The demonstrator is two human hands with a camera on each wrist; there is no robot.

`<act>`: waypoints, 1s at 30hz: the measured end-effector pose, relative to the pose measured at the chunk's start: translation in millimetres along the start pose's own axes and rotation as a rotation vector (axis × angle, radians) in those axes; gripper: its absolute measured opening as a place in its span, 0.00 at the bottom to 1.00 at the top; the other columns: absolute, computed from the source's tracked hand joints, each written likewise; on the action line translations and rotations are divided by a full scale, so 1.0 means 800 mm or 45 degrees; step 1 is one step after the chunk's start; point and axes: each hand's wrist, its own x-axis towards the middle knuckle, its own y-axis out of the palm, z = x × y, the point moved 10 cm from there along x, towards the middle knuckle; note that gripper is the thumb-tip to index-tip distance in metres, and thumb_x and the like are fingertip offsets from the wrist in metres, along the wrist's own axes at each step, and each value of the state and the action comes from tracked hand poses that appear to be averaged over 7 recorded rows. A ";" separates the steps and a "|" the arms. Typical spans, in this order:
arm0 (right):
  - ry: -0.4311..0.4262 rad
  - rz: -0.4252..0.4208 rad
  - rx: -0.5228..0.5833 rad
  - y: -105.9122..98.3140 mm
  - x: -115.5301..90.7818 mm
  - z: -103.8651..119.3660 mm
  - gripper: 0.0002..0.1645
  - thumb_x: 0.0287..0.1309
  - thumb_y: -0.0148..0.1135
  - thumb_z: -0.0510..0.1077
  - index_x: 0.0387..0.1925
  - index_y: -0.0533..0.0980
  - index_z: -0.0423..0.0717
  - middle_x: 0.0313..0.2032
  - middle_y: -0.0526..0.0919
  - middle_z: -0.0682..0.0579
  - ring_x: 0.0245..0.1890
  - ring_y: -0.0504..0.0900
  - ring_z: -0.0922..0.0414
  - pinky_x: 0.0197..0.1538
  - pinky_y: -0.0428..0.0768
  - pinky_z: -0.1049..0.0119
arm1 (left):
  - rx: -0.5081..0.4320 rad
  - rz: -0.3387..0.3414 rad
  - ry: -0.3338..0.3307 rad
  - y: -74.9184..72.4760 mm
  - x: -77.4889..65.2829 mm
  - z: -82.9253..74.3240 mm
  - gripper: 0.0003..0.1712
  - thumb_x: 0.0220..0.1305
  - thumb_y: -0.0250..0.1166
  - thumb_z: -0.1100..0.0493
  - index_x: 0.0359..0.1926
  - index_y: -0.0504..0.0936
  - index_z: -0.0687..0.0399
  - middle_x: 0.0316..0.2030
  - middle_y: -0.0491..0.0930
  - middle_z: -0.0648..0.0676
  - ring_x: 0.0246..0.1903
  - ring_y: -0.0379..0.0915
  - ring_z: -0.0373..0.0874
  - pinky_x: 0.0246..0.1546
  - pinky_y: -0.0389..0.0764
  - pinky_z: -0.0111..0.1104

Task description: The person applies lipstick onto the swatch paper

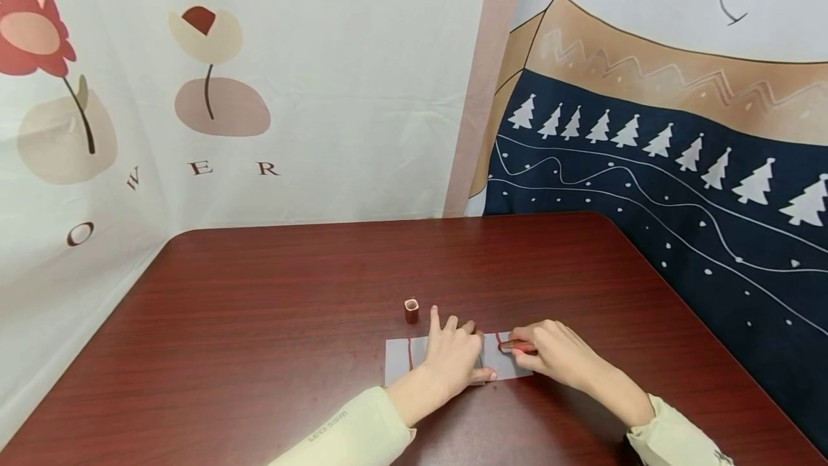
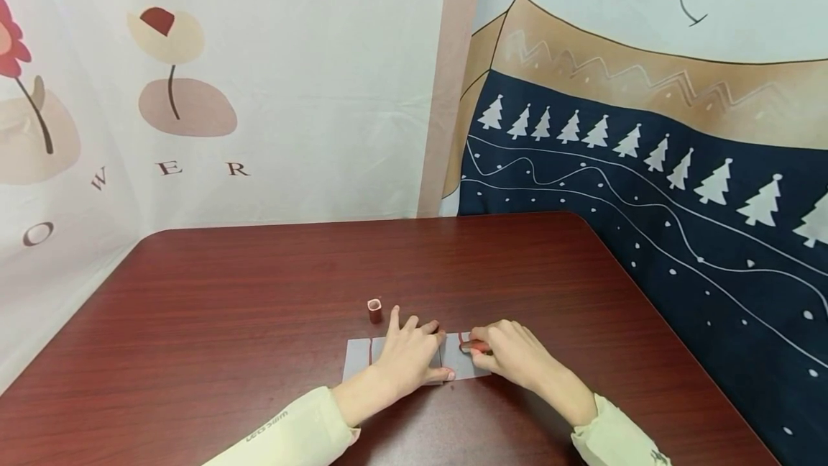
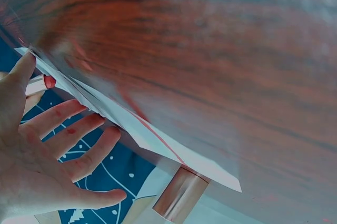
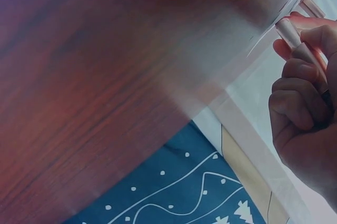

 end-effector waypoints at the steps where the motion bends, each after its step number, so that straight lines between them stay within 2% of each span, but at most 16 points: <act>1: 0.000 0.000 0.003 0.000 0.000 0.000 0.06 0.49 0.63 0.39 0.33 0.80 0.45 0.24 0.78 0.62 0.18 0.63 0.70 0.19 0.62 0.74 | 0.000 0.001 0.000 0.000 0.000 0.000 0.34 0.45 0.62 0.27 0.45 0.84 0.45 0.40 0.79 0.45 0.43 0.72 0.47 0.55 0.57 0.58; 16: -0.014 -0.022 0.008 -0.001 0.000 0.001 0.07 0.48 0.63 0.39 0.33 0.81 0.47 0.26 0.81 0.61 0.20 0.67 0.70 0.21 0.66 0.75 | 0.005 0.007 -0.007 -0.001 -0.001 0.000 0.34 0.45 0.62 0.28 0.46 0.83 0.45 0.40 0.79 0.45 0.43 0.72 0.47 0.56 0.57 0.58; 23: 0.015 0.007 0.027 0.003 -0.001 0.000 0.07 0.49 0.63 0.39 0.33 0.81 0.47 0.18 0.68 0.67 0.16 0.58 0.71 0.17 0.56 0.75 | 0.004 0.002 -0.004 -0.002 -0.001 0.001 0.34 0.45 0.62 0.28 0.45 0.83 0.45 0.40 0.79 0.45 0.43 0.71 0.47 0.55 0.57 0.58; 30: -0.020 -0.023 0.014 0.000 -0.003 0.003 0.08 0.47 0.63 0.39 0.33 0.81 0.47 0.24 0.77 0.64 0.20 0.65 0.70 0.21 0.65 0.75 | 0.012 -0.008 -0.007 -0.002 -0.002 0.000 0.33 0.45 0.63 0.28 0.44 0.83 0.44 0.39 0.79 0.46 0.42 0.71 0.47 0.55 0.57 0.58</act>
